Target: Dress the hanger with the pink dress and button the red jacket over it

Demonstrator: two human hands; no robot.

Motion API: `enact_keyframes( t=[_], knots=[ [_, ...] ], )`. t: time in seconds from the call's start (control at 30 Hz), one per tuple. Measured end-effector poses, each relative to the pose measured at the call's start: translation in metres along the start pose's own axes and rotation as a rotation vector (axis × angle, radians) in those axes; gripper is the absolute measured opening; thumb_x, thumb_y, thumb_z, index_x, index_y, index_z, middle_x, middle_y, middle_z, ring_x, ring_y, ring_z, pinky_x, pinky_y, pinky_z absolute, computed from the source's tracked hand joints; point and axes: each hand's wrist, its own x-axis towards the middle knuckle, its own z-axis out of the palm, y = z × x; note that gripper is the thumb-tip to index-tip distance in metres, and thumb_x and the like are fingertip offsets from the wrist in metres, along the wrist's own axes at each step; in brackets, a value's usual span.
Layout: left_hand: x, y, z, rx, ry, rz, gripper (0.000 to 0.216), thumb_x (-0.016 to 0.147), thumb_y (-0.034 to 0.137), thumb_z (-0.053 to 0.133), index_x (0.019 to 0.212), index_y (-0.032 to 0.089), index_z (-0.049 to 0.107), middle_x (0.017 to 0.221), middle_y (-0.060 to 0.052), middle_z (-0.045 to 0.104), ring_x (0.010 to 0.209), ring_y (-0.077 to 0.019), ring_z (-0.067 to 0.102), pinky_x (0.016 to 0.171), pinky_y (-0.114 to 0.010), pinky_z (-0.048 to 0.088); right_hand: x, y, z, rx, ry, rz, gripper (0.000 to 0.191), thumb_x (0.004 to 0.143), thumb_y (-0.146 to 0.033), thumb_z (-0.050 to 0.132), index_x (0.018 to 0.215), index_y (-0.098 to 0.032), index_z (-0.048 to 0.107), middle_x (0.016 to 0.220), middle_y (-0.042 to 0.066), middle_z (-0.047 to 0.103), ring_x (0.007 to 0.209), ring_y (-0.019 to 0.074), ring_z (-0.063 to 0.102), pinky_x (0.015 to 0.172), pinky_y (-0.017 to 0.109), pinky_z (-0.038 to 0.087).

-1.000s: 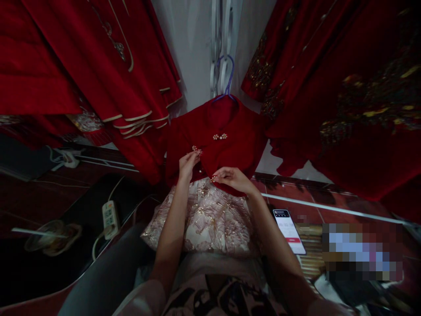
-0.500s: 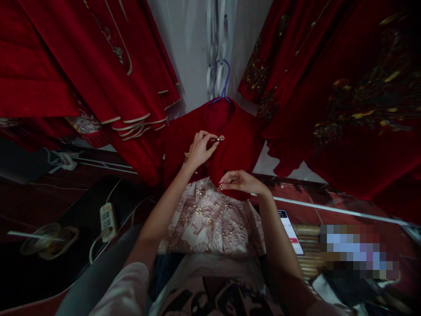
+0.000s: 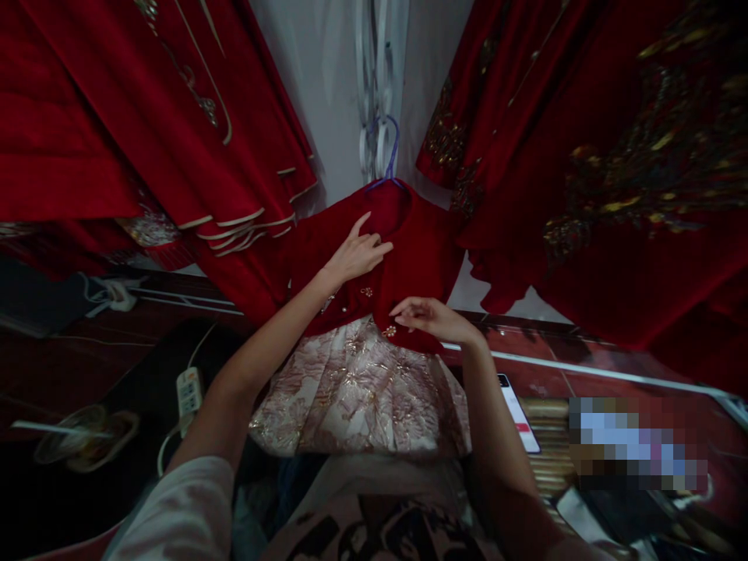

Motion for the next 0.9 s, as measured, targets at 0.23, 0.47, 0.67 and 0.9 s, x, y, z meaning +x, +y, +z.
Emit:
enact_keyframes(
  t=[0.23, 0.47, 0.67, 0.9],
  knots=[
    [-0.015, 0.012, -0.008, 0.080, 0.168, -0.427, 0.042, 0.093, 0.022, 0.036, 0.133, 0.015, 0.046, 0.116, -0.015, 0.062, 0.109, -0.0247, 0.058, 0.109, -0.052, 0.026, 0.087, -0.038, 0.008, 0.136, 0.559, -0.289, 0.047, 0.081, -0.061, 0.054, 0.106, -0.021, 0.062, 0.106, 0.008, 0.064, 0.092, 0.0180, 0.061, 0.083, 0.035, 0.053],
    [-0.039, -0.017, -0.022, 0.085, 0.270, -0.822, 0.061, 0.084, 0.017, 0.044, 0.143, 0.011, 0.030, 0.145, -0.024, 0.036, 0.124, -0.0332, 0.047, 0.103, -0.047, 0.036, 0.126, -0.026, 0.012, -0.276, 0.872, -0.105, 0.093, 0.082, -0.073, 0.039, 0.147, -0.010, 0.020, 0.151, 0.023, 0.024, 0.143, 0.0368, 0.014, 0.113, 0.058, 0.017],
    [-0.055, -0.074, -0.048, -0.039, 0.305, -0.931, 0.044, 0.080, 0.018, 0.048, 0.124, 0.018, 0.053, 0.118, -0.016, 0.062, 0.113, -0.0313, 0.055, 0.098, -0.043, 0.039, 0.083, -0.013, -0.055, -0.804, 1.087, -0.080, 0.068, 0.095, -0.057, 0.019, 0.133, -0.005, 0.042, 0.130, 0.027, 0.049, 0.126, 0.0359, 0.043, 0.104, 0.053, 0.032],
    [-0.060, -0.117, -0.040, -0.357, 0.240, -1.096, 0.031, 0.074, 0.022, 0.059, 0.103, 0.018, 0.067, 0.092, -0.007, 0.070, 0.092, -0.0238, 0.063, 0.084, -0.035, 0.047, 0.078, -0.011, -0.113, -1.105, 1.138, 0.013, 0.061, 0.097, -0.046, 0.019, 0.114, -0.003, 0.059, 0.112, 0.027, 0.059, 0.112, 0.0355, 0.053, 0.096, 0.052, 0.036]
  ],
)
